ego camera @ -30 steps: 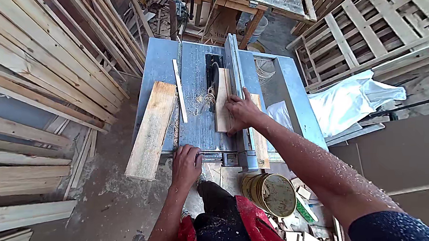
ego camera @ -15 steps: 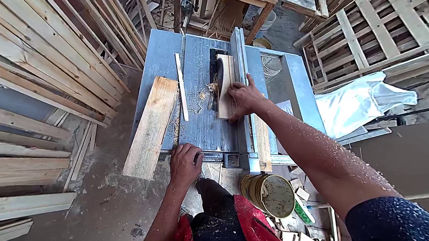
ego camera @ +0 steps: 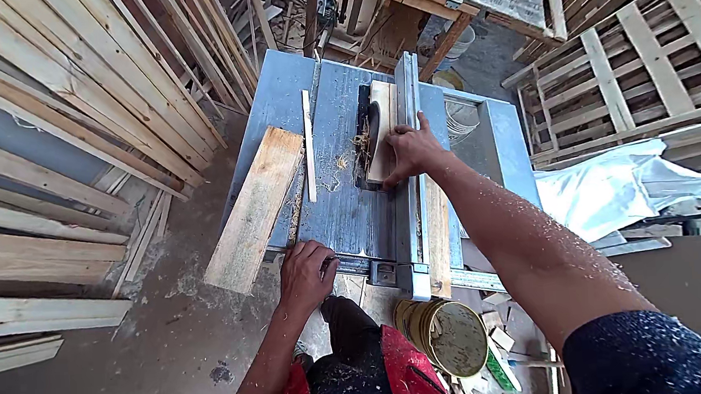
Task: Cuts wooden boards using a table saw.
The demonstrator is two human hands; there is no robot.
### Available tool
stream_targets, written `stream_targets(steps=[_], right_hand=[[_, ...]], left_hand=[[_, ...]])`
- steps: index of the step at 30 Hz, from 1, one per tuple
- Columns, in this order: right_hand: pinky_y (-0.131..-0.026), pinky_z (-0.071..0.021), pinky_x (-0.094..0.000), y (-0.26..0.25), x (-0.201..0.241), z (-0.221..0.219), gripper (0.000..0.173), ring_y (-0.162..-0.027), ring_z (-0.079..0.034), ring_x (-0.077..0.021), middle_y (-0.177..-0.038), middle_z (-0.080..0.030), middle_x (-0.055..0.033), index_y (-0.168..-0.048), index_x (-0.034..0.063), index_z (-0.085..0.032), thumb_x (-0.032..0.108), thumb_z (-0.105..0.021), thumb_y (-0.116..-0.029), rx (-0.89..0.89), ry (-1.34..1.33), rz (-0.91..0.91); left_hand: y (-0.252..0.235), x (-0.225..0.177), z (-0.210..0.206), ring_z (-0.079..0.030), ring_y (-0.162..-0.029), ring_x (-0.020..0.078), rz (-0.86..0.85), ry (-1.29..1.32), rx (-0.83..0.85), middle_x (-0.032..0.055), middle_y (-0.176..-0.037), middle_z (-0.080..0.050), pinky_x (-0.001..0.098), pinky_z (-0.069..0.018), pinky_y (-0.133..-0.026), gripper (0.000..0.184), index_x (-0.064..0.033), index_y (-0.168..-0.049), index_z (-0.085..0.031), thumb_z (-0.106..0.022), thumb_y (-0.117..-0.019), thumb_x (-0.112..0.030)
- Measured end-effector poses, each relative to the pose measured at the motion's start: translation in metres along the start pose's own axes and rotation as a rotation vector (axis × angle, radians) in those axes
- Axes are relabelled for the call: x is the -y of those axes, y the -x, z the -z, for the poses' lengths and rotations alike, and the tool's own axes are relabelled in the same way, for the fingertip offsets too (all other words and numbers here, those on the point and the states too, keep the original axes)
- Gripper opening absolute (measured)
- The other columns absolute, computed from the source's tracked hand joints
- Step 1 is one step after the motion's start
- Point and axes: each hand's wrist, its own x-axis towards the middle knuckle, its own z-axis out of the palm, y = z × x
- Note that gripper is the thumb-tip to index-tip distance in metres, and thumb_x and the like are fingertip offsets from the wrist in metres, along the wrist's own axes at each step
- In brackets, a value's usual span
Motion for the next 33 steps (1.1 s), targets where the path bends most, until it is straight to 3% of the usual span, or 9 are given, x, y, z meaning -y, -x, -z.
stream_targets(steps=[5, 9, 17, 19, 21, 23, 25, 29, 33], right_hand=[[-0.120, -0.0087, -0.0733, -0.045, -0.030, 0.013, 0.096, -0.135, -0.053, -0.0363, -0.126, -0.070, -0.0125, -0.126, 0.0118, -0.068, 0.070, -0.085, -0.0519, 0.012, -0.003, -0.034], [-0.118, -0.0134, -0.0736, -0.095, -0.063, 0.021, 0.087, -0.129, -0.058, -0.0376, -0.120, -0.071, -0.0150, -0.122, 0.0098, -0.069, 0.065, -0.086, -0.0575, 0.044, 0.044, 0.024], [-0.117, -0.0195, -0.0718, -0.179, -0.120, 0.036, 0.099, -0.125, -0.061, -0.0348, -0.121, -0.071, -0.0143, -0.122, 0.0114, -0.070, 0.080, -0.081, -0.0510, 0.033, 0.086, 0.039], [-0.117, -0.0222, -0.0714, -0.193, -0.130, 0.038, 0.096, -0.118, -0.065, -0.0349, -0.116, -0.072, -0.0146, -0.119, 0.0119, -0.071, 0.081, -0.078, -0.0540, 0.041, 0.097, 0.046], [-0.115, -0.0278, -0.0690, -0.203, -0.135, 0.040, 0.081, -0.109, -0.068, -0.0345, -0.106, -0.074, -0.0143, -0.112, 0.0112, -0.072, 0.078, -0.074, -0.0651, 0.043, 0.114, 0.064], [-0.104, -0.0417, -0.0633, -0.208, -0.135, 0.043, 0.060, -0.098, -0.070, -0.0365, -0.094, -0.073, -0.0162, -0.100, 0.0080, -0.071, 0.065, -0.067, -0.0819, 0.011, 0.136, 0.077], [-0.080, -0.0512, -0.0656, -0.204, -0.131, 0.051, 0.039, -0.092, -0.069, -0.0453, -0.091, -0.069, -0.0240, -0.094, 0.0014, -0.067, 0.040, -0.066, -0.0897, -0.056, 0.065, 0.018], [-0.071, -0.0502, -0.0736, -0.171, -0.133, 0.082, 0.029, -0.093, -0.067, -0.0549, -0.096, -0.068, -0.0310, -0.106, -0.0007, -0.065, 0.025, -0.066, -0.0928, -0.193, -0.067, -0.057], [-0.079, -0.0483, -0.0775, -0.082, -0.142, 0.100, 0.038, -0.098, -0.066, -0.0576, -0.110, -0.067, -0.0334, -0.129, -0.0010, -0.059, 0.016, -0.061, -0.0959, -0.459, -0.191, 0.042]], left_hand=[[-0.005, 0.010, -0.017, -0.066, -0.101, 0.0079, 0.053, 0.002, 0.054, -0.0129, -0.103, -0.073, 0.0352, -0.0525, -0.090, 0.024, -0.0313, -0.098, -0.078, -0.062, -0.0973, -0.049], [-0.014, 0.025, -0.037, -0.068, -0.103, 0.0111, 0.085, 0.040, 0.099, -0.0097, -0.104, -0.075, 0.0384, -0.0527, -0.092, 0.026, -0.0298, -0.100, -0.077, -0.057, -0.0998, -0.047], [-0.029, 0.031, -0.039, -0.068, -0.103, 0.0164, 0.119, 0.048, 0.067, -0.0066, -0.102, -0.074, 0.0442, -0.0520, -0.092, 0.023, -0.0297, -0.102, -0.076, -0.060, -0.0991, -0.047], [-0.033, 0.030, -0.041, -0.068, -0.101, 0.0165, 0.141, 0.024, 0.056, -0.0063, -0.100, -0.075, 0.0443, -0.0517, -0.091, 0.024, -0.0307, -0.103, -0.076, -0.059, -0.0994, -0.048], [-0.037, 0.030, -0.041, -0.069, -0.097, 0.0166, 0.158, 0.009, 0.049, -0.0060, -0.099, -0.075, 0.0446, -0.0519, -0.088, 0.025, -0.0303, -0.103, -0.076, -0.059, -0.0992, -0.049], [-0.040, 0.030, -0.040, -0.069, -0.094, 0.0161, 0.169, -0.002, 0.047, -0.0059, -0.097, -0.075, 0.0436, -0.0518, -0.085, 0.026, -0.0296, -0.103, -0.076, -0.059, -0.0992, -0.048], [-0.038, 0.028, -0.035, -0.070, -0.095, 0.0182, 0.159, -0.015, 0.090, -0.0033, -0.097, -0.075, 0.0436, -0.0531, -0.086, 0.028, -0.0265, -0.105, -0.076, -0.057, -0.1009, -0.047], [-0.026, 0.003, 0.004, -0.071, -0.098, 0.0196, 0.062, -0.054, 0.036, 0.0004, -0.101, -0.075, 0.0426, -0.0548, -0.088, 0.024, -0.0208, -0.105, -0.075, -0.057, -0.1034, -0.037], [-0.011, -0.011, 0.094, -0.069, -0.109, 0.0286, 0.257, -0.246, -0.231, 0.0086, -0.115, -0.074, 0.0521, -0.0541, -0.094, 0.030, -0.0178, -0.109, -0.079, -0.070, -0.0938, -0.043]])
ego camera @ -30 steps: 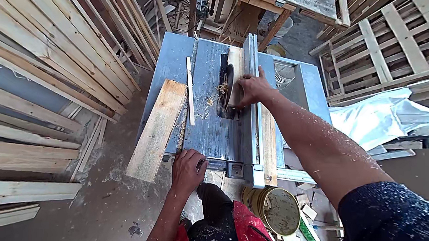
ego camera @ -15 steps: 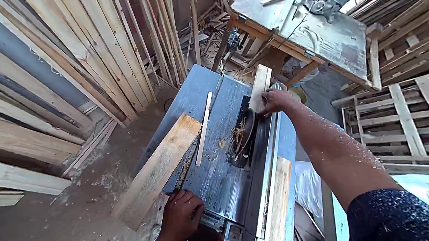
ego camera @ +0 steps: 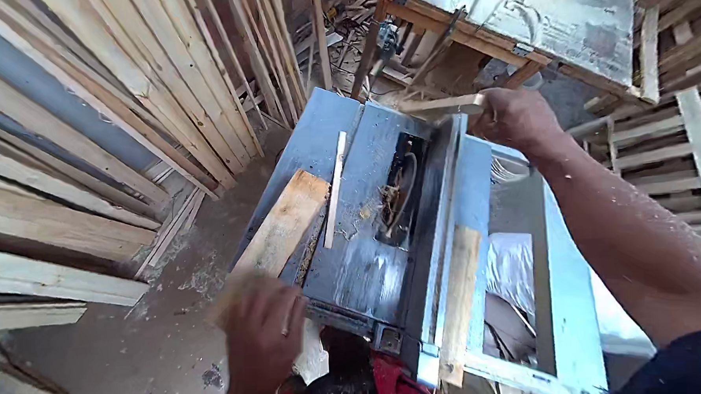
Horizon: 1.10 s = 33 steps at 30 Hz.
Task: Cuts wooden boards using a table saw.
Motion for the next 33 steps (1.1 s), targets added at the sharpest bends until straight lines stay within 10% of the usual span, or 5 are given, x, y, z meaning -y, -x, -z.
stream_targets(steps=[4, 14, 23, 29, 33], right_hand=[[-0.091, -0.0539, -0.0629, 0.151, 0.031, 0.048, 0.044, -0.106, -0.069, -0.0437, -0.119, -0.070, -0.0254, -0.140, 0.0025, -0.058, 0.016, -0.057, -0.0979, -0.280, -0.055, -0.090], [-0.105, -0.0533, -0.0536, 0.468, 0.223, -0.047, 0.051, -0.135, -0.057, -0.0363, -0.149, -0.056, -0.0187, -0.143, 0.0034, -0.057, 0.008, -0.067, -0.0929, -0.288, -0.058, -0.366], [-0.115, -0.0426, -0.0549, 0.482, 0.280, -0.094, 0.063, -0.143, -0.048, -0.0322, -0.156, -0.048, -0.0134, -0.149, 0.0079, -0.052, 0.026, -0.066, -0.0897, -0.270, -0.418, -0.521], [-0.106, -0.0496, -0.0536, 0.454, 0.341, -0.059, 0.042, -0.128, -0.060, -0.0285, -0.140, -0.062, -0.0105, -0.128, 0.0078, -0.068, 0.029, -0.063, -0.0927, -0.436, -0.523, -0.502], [-0.094, -0.0607, -0.0406, 0.424, 0.404, -0.034, 0.049, -0.107, -0.072, -0.0163, -0.123, -0.072, -0.0055, -0.144, 0.0050, -0.053, 0.029, -0.061, -0.1014, -0.192, -1.241, -0.500]], left_hand=[[-0.004, 0.049, 0.047, -0.053, -0.126, 0.0543, 0.074, -0.015, 0.197, 0.0292, -0.142, -0.053, 0.0731, -0.0427, -0.100, 0.084, -0.0077, -0.142, -0.059, -0.077, -0.0805, -0.062], [-0.022, 0.075, 0.039, -0.056, -0.124, 0.0528, 0.092, -0.052, 0.299, 0.0285, -0.141, -0.054, 0.0729, -0.0476, -0.094, 0.101, -0.0155, -0.153, -0.046, -0.088, -0.0713, -0.057], [0.004, 0.099, 0.103, -0.070, -0.100, 0.0282, 0.151, 0.634, 0.254, 0.0116, -0.121, -0.069, 0.0526, -0.0590, -0.083, 0.065, -0.0170, -0.149, -0.051, -0.069, -0.0914, -0.041], [0.068, 0.103, 0.075, -0.067, -0.111, 0.0476, 0.181, 1.759, 0.751, 0.0315, -0.128, -0.064, 0.0614, -0.0567, -0.094, 0.069, -0.0004, -0.145, -0.041, -0.051, -0.0944, -0.046], [0.111, 0.070, 0.027, -0.068, -0.109, 0.0472, 0.210, 2.075, 0.864, 0.0315, -0.127, -0.065, 0.0604, -0.0569, -0.092, 0.067, -0.0055, -0.144, -0.047, -0.049, -0.0952, -0.052]])
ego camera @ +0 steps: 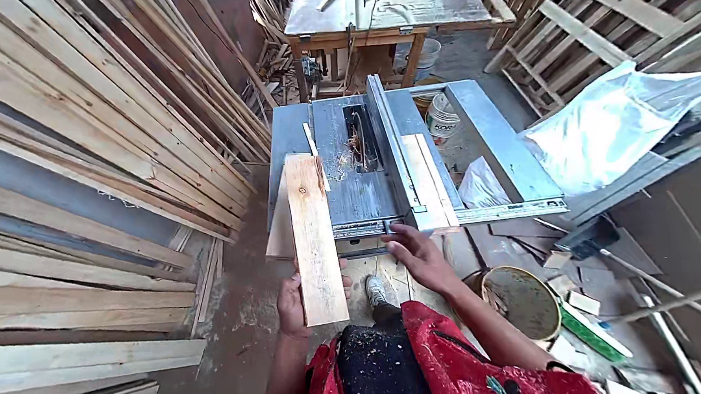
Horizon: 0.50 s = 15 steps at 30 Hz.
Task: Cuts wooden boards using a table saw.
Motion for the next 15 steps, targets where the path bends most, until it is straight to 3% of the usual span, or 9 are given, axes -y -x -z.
stream_targets(steps=[3, 7, 9, 11, 12, 15], right_hand=[[-0.093, -0.0614, -0.0441, -0.001, 0.011, -0.029, 0.057, -0.103, -0.074, -0.0232, -0.120, -0.073, -0.0102, -0.153, 0.0062, -0.040, 0.032, -0.057, -0.1041, 0.202, -0.327, -0.163], [-0.076, -0.0599, -0.0334, -0.010, 0.009, -0.039, 0.038, -0.081, -0.071, -0.0155, -0.098, -0.075, -0.0086, -0.140, 0.0033, -0.054, 0.014, -0.059, -0.1035, 0.264, -0.439, -0.199], [-0.079, -0.0601, -0.0334, -0.011, 0.001, -0.036, 0.038, -0.084, -0.072, -0.0153, -0.099, -0.076, -0.0086, -0.138, 0.0018, -0.055, 0.010, -0.060, -0.1020, 0.256, -0.475, -0.225], [-0.088, -0.0600, -0.0358, -0.009, -0.005, -0.032, 0.040, -0.092, -0.073, -0.0164, -0.103, -0.076, -0.0092, -0.139, 0.0006, -0.055, 0.008, -0.062, -0.1003, 0.223, -0.484, -0.223], [-0.091, -0.0599, -0.0365, -0.007, -0.006, -0.031, 0.042, -0.094, -0.074, -0.0166, -0.104, -0.077, -0.0091, -0.140, 0.0002, -0.055, 0.008, -0.063, -0.0997, 0.207, -0.469, -0.217], [-0.088, -0.0610, -0.0347, -0.008, -0.006, -0.025, 0.039, -0.091, -0.074, -0.0146, -0.102, -0.077, -0.0068, -0.135, 0.0003, -0.058, 0.009, -0.066, -0.0983, 0.213, -0.386, -0.191]], left_hand=[[-0.007, 0.044, 0.002, -0.069, -0.107, 0.0454, 0.041, 0.081, -0.029, 0.0311, -0.126, -0.065, 0.0593, -0.0587, -0.088, 0.066, -0.0018, -0.141, -0.048, -0.049, -0.0939, -0.048], [-0.012, 0.067, 0.013, -0.069, -0.109, 0.0436, 0.114, 0.100, 0.011, 0.0288, -0.124, -0.066, 0.0590, -0.0581, -0.090, 0.062, -0.0001, -0.139, -0.050, -0.051, -0.0944, -0.043], [-0.011, 0.069, 0.012, -0.071, -0.107, 0.0382, 0.088, -0.023, -0.063, 0.0258, -0.119, -0.070, 0.0559, -0.0596, -0.090, 0.054, 0.0018, -0.138, -0.049, -0.043, -0.0987, -0.036], [-0.013, 0.073, 0.012, -0.071, -0.107, 0.0300, 0.072, -0.248, -0.202, 0.0215, -0.119, -0.069, 0.0505, -0.0602, -0.092, 0.054, 0.0053, -0.142, -0.041, -0.037, -0.0991, -0.026], [-0.016, 0.074, 0.013, -0.070, -0.109, 0.0284, 0.070, -0.374, -0.243, 0.0214, -0.122, -0.068, 0.0484, -0.0595, -0.094, 0.056, 0.0081, -0.146, -0.037, -0.038, -0.0996, -0.023], [-0.019, 0.083, 0.016, -0.068, -0.112, 0.0292, 0.034, -0.597, -0.295, 0.0232, -0.127, -0.065, 0.0464, -0.0581, -0.099, 0.052, 0.0126, -0.146, -0.039, -0.044, -0.1049, -0.019]])
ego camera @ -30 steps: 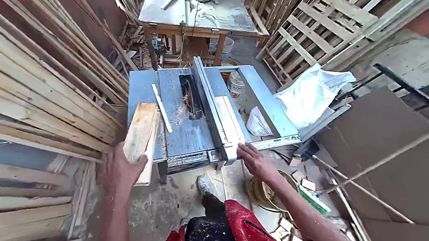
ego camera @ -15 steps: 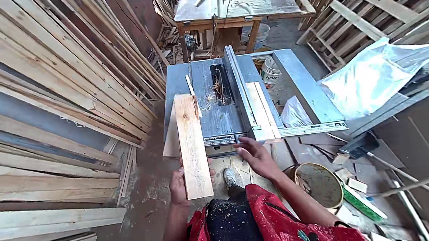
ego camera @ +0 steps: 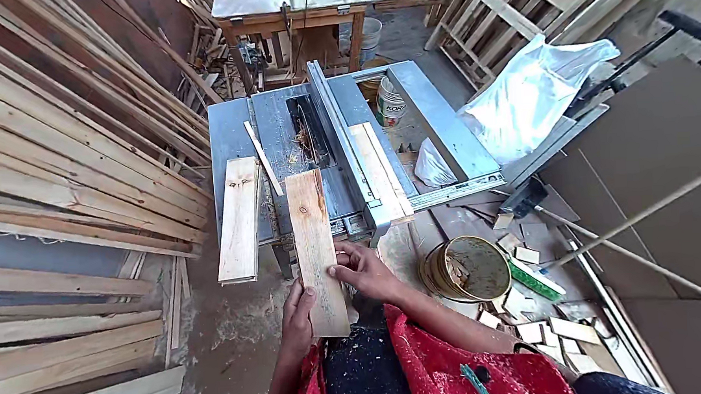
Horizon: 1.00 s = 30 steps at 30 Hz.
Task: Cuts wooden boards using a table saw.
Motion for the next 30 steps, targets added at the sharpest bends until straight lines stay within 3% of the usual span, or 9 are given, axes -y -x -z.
stream_targets(steps=[3, 7, 10, 15, 27, 30], right_hand=[[-0.086, -0.0613, -0.0342, -0.001, 0.011, 0.001, 0.031, -0.091, -0.074, -0.0148, -0.103, -0.076, -0.0059, -0.129, 0.0024, -0.062, 0.012, -0.065, -0.1000, 0.017, 0.039, 0.036], [-0.088, -0.0632, -0.0435, -0.011, 0.040, 0.006, 0.036, -0.095, -0.074, -0.0256, -0.111, -0.074, -0.0151, -0.136, -0.0031, -0.055, 0.015, -0.057, -0.1053, -0.118, -0.104, 0.114], [-0.084, -0.0635, -0.0416, -0.018, 0.053, 0.013, 0.030, -0.090, -0.074, -0.0244, -0.102, -0.074, -0.0152, -0.129, -0.0034, -0.061, 0.014, -0.057, -0.1050, -0.249, -0.123, 0.187], [-0.083, -0.0635, -0.0413, -0.007, 0.054, 0.014, 0.023, -0.087, -0.074, -0.0241, -0.098, -0.073, -0.0167, -0.120, -0.0044, -0.063, 0.010, -0.052, -0.1065, -0.195, -0.143, 0.265], [-0.085, -0.0632, -0.0413, 0.011, 0.049, 0.014, 0.024, -0.091, -0.074, -0.0240, -0.103, -0.071, -0.0176, -0.117, -0.0045, -0.063, 0.011, -0.047, -0.1087, -0.180, -0.240, 0.185], [-0.084, -0.0634, -0.0428, 0.012, 0.045, 0.012, 0.025, -0.091, -0.074, -0.0259, -0.103, -0.072, -0.0188, -0.119, -0.0047, -0.063, 0.013, -0.048, -0.1086, -0.250, -0.233, 0.158]], left_hand=[[0.003, 0.008, 0.002, -0.068, -0.112, 0.0250, -0.071, -0.064, -0.076, 0.0214, -0.125, -0.067, 0.0419, -0.0572, -0.099, 0.050, 0.0136, -0.141, -0.046, -0.043, -0.1028, -0.018], [0.009, 0.015, 0.017, -0.071, -0.105, 0.0207, -0.210, -0.235, -0.066, 0.0174, -0.116, -0.071, 0.0383, -0.0587, -0.096, 0.044, 0.0134, -0.131, -0.056, -0.044, -0.0998, -0.015], [0.016, 0.016, 0.022, -0.072, -0.103, 0.0193, -0.274, -0.316, -0.004, 0.0155, -0.113, -0.073, 0.0365, -0.0598, -0.094, 0.043, 0.0141, -0.131, -0.056, -0.048, -0.0992, -0.013], [0.027, 0.016, 0.021, -0.072, -0.103, 0.0186, -0.290, -0.330, -0.013, 0.0153, -0.113, -0.073, 0.0361, -0.0594, -0.095, 0.044, 0.0146, -0.133, -0.054, -0.048, -0.1010, -0.015], [0.046, 0.017, 0.021, -0.072, -0.104, 0.0191, -0.268, -0.290, -0.020, 0.0149, -0.114, -0.073, 0.0365, -0.0585, -0.096, 0.042, 0.0114, -0.132, -0.058, -0.046, -0.0997, -0.012], [0.050, 0.018, 0.018, -0.073, -0.096, 0.0151, -0.313, -0.443, -0.044, 0.0107, -0.106, -0.075, 0.0343, -0.0617, -0.088, 0.041, 0.0101, -0.131, -0.059, -0.049, -0.1006, -0.015]])
